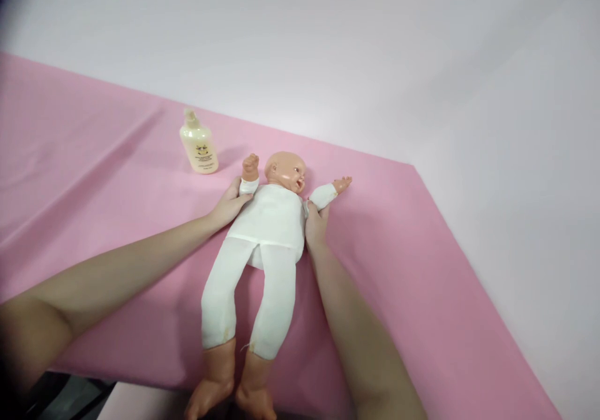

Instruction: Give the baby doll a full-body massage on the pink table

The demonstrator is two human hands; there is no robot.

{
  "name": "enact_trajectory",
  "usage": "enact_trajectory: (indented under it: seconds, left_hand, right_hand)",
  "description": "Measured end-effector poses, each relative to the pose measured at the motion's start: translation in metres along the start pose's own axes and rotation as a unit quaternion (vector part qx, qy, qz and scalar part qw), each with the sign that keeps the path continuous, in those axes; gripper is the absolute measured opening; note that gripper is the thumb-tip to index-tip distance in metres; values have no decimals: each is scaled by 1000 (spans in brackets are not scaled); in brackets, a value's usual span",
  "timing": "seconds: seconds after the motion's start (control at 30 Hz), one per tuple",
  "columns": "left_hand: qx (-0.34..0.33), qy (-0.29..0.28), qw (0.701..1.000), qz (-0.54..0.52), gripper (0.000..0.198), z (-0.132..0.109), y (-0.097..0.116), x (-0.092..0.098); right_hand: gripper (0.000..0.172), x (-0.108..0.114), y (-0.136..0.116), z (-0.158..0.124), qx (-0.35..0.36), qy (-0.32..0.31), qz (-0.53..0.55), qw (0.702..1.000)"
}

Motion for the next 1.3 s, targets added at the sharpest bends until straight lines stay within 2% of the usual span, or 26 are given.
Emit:
enact_trajectory:
  seconds: [0.13,0.37,1.0,1.3]
  left_hand:
    - [5,0,1000,2,45,0,0,0]
    - [2,-8,1000,9,45,0,-1,1]
    - [6,-11,1000,20,46,-1,-1,1]
    - [9,-13,1000,24,45,-1,1,1]
  right_hand:
    - [37,0,0,0,-22,6,7,1000]
    - [42,-3,-4,-3,-12,3,12,1000]
    - [39,-4,-5,-3,-16,-6,22,1000]
    - [43,-2,0,1,-24,-17,6,1000]
Point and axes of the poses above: each hand's wrist, its own z-axis towards the middle knuckle, its own x-axis out of the back of the hand, y = z × x, the point moved 2 cm from there along z, towards the middle knuckle, and after that the axes turned 9 degrees about -y, right-handed, at the moved point
